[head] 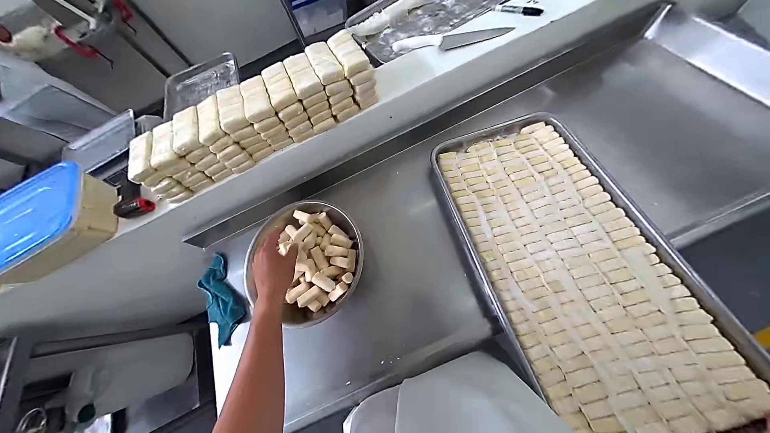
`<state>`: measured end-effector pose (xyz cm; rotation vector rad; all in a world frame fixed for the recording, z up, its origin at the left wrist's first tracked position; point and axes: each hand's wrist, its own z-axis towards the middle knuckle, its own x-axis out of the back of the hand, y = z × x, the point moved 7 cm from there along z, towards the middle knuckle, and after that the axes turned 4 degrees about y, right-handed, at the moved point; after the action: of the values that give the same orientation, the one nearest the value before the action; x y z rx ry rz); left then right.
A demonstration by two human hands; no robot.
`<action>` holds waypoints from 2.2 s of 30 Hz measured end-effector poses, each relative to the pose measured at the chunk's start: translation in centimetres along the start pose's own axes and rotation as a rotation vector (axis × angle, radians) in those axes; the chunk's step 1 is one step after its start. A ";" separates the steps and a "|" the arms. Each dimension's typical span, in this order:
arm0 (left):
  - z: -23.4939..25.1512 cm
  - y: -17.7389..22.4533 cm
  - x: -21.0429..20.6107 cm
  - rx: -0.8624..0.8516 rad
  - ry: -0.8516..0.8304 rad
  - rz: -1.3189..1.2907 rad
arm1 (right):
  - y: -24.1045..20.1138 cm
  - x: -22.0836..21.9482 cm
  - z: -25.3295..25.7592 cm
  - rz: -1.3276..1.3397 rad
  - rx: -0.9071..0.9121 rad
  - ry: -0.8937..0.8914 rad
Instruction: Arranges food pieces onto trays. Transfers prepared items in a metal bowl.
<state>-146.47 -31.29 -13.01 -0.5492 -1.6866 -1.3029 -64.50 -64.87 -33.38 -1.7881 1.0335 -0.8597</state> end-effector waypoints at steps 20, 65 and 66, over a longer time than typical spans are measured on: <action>-15.7 19.4 -32.2 0.526 -0.594 -0.928 | -7.4 -2.9 1.9 -0.469 0.139 0.243; -22.3 19.2 -29.1 -1.287 -0.629 0.089 | -1.6 -31.0 -25.0 -1.174 0.949 -1.063; -22.4 19.2 -28.8 -1.312 -0.600 0.055 | -1.7 -30.9 -25.0 -1.119 0.969 -1.068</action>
<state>-108.69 -40.31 -26.94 -1.8513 -0.9692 -2.2591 -98.32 -45.11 -26.45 -1.4358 -1.0276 -0.6162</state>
